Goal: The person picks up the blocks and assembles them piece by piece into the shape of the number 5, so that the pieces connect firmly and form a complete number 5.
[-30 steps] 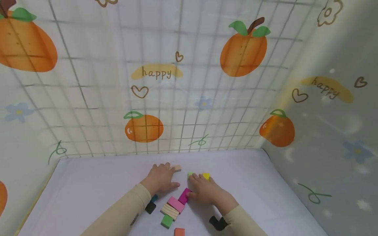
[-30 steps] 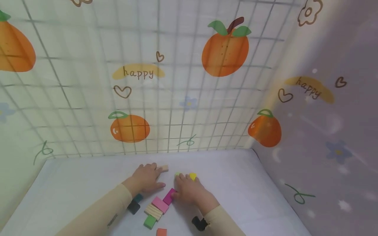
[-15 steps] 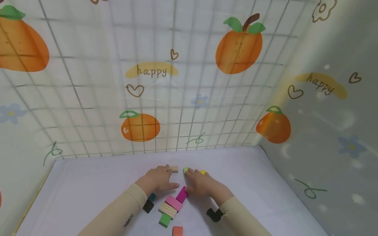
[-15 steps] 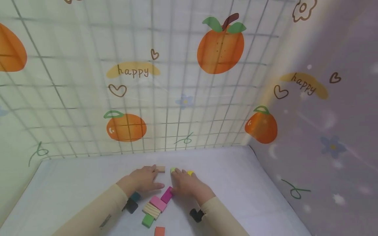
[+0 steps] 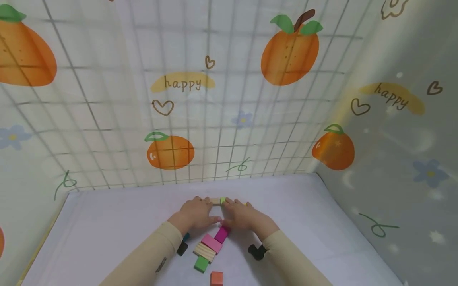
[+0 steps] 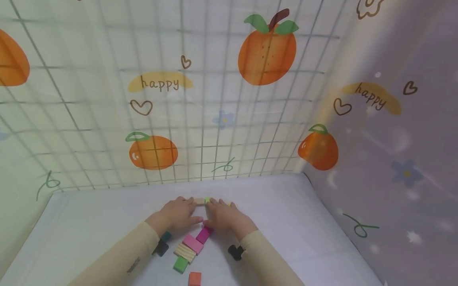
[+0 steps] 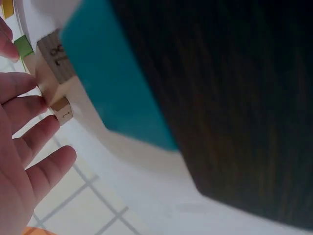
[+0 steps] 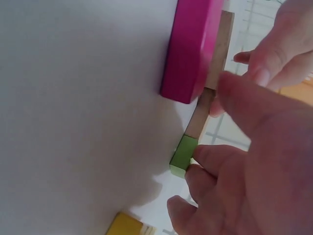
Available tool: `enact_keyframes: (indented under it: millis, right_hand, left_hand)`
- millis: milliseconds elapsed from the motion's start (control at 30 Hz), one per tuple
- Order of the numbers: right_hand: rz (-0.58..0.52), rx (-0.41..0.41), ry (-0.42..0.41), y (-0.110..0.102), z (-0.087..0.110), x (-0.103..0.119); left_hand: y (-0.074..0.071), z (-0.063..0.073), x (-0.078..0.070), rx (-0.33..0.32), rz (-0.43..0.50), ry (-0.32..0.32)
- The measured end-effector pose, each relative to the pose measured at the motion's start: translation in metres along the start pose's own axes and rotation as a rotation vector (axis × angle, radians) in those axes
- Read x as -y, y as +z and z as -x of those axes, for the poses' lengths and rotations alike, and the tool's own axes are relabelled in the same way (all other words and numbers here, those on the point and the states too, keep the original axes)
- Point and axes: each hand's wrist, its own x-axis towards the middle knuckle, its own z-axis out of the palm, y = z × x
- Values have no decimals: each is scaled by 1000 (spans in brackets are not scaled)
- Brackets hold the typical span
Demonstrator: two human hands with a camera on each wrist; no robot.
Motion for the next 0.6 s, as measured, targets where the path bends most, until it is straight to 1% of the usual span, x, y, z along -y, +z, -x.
enact_keyframes:
  millis: [133, 267, 433, 600]
  right_hand:
    - [8, 3, -7, -3, 1, 1]
    - [5, 9, -18, -6, 3, 2]
    - [1, 11, -26, -8, 4, 3]
    - [-18, 8, -39, -8, 3, 1]
  left_hand:
    - [2, -3, -3, 5, -11, -2]
    - [2, -2, -5, 9, -15, -11]
    - [1, -1, -6, 2, -24, -3]
    - [2, -2, -7, 8, -30, -10]
